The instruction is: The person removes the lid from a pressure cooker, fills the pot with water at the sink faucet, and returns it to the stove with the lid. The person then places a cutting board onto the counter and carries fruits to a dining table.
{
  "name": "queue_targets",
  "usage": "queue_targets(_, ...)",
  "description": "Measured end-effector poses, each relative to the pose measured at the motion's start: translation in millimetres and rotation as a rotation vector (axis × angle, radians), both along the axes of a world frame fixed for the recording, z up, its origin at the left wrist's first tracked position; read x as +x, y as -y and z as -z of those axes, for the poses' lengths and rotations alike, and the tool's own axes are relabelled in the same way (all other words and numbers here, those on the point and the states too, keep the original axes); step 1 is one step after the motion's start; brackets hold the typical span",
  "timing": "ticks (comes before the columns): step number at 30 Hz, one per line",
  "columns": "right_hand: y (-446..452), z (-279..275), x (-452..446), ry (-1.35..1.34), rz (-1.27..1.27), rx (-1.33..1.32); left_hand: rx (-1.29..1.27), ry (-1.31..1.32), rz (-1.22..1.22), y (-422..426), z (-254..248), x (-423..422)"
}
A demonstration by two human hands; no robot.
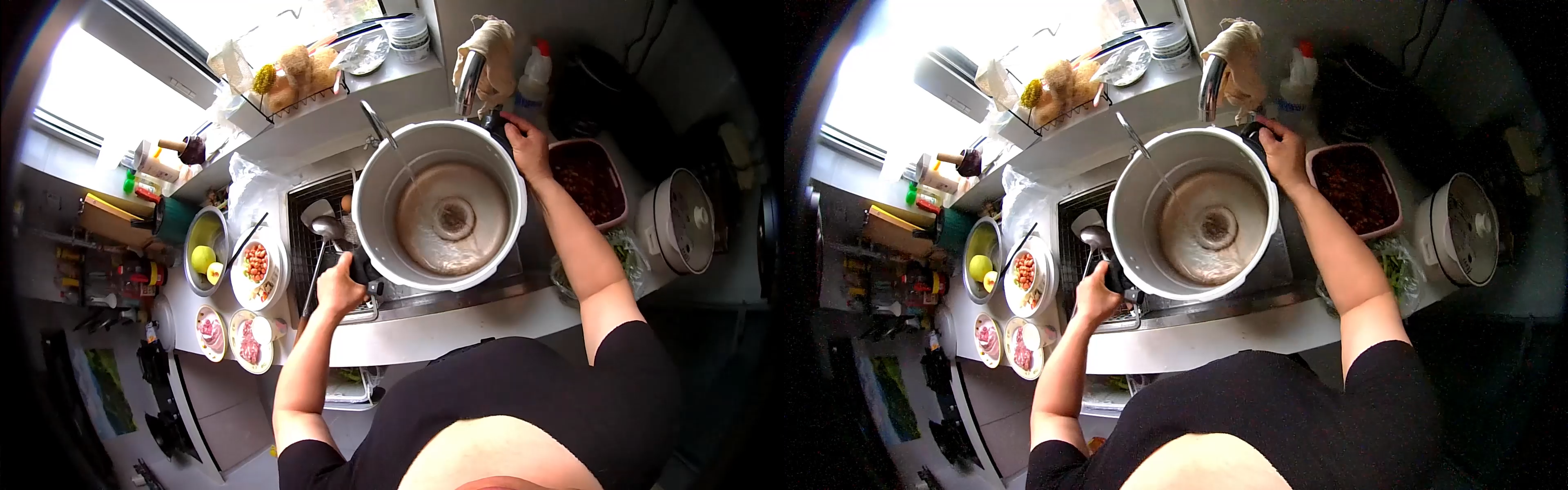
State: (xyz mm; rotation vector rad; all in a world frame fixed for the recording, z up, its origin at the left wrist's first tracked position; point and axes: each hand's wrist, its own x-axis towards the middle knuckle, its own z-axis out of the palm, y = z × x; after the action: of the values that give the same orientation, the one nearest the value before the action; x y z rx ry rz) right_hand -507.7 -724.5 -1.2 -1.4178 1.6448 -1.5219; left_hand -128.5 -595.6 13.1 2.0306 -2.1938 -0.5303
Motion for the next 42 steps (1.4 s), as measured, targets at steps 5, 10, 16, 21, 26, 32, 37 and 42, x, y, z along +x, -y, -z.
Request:
queue_targets(5,16.8,39.4,30.8,0.217,-0.048,0.043,0.035,0.044,0.025,12.2,-45.1,29.8)
queue_targets(10,18.2,87.6,39.6,0.394,-0.062,0.223,0.197,0.202,0.13,35.6,-119.8,23.1)
queue_targets(16,20.3,160.3,40.9,0.57,-0.163,0.37,0.06,0.398,0.386,69.6,-191.6,-21.0)
queue_targets(21,-20.7,149.7,80.7,1.004,-0.233,0.858,0.148,0.821,0.516,121.8,-238.5,-70.6)
queue_targets(26,-53.2,140.5,130.7,1.235,-0.51,0.952,0.222,1.218,0.57,162.3,-252.5,-125.9)
queue_targets(32,-84.9,120.0,168.5,1.404,-0.728,1.018,0.34,1.43,0.658,181.4,-248.9,-171.0)
queue_targets(37,-101.5,109.1,185.6,1.438,-0.839,1.079,0.398,1.524,0.678,185.3,-247.4,-198.2)
queue_targets(42,-108.7,103.7,189.7,1.428,-0.902,1.121,0.367,1.538,0.674,185.0,-257.1,-192.9)
